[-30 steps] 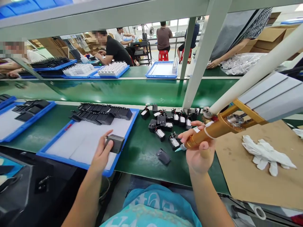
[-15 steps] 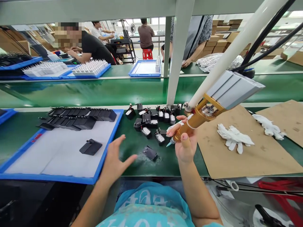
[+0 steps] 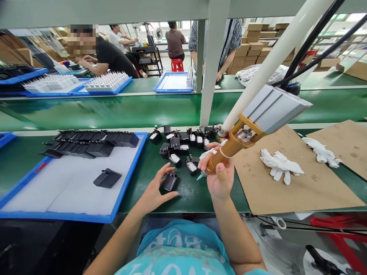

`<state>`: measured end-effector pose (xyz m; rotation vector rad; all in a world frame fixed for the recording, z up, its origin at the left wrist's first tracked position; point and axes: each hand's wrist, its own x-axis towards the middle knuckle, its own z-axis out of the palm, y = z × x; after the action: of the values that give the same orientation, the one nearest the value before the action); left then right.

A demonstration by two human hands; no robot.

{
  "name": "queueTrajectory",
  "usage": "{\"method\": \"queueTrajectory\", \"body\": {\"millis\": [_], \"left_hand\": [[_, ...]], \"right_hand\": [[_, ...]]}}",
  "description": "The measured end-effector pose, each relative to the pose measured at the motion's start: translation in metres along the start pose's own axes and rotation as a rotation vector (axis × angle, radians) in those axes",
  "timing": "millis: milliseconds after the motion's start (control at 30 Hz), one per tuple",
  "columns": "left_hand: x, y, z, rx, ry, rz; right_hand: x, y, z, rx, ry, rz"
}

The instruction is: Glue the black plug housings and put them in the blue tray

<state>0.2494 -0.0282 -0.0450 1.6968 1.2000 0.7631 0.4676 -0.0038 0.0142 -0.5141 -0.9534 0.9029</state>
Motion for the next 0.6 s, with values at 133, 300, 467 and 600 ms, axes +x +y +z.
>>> {"method": "queueTrajectory", "body": {"millis": [133, 300, 467, 600], "left_hand": [[0.002, -0.013, 0.01, -0.285, 0.146, -0.063], [-0.003, -0.017, 0.015, -0.146, 0.286, -0.009], [-0.009, -0.017, 0.026, 0.207, 0.259, 0.087], [-0.008, -0.012, 0.03, 0.352, 0.261, 0.003]], "right_hand": [[-0.003, 0.001, 0.012, 0.084, 0.007, 0.04], [-0.005, 0.004, 0.031, 0.099, 0.045, 0.054], [-0.004, 0.006, 0.043, 0.111, -0.001, 0.105], [-0.002, 0.007, 0.048, 0.131, 0.015, 0.14]]}}
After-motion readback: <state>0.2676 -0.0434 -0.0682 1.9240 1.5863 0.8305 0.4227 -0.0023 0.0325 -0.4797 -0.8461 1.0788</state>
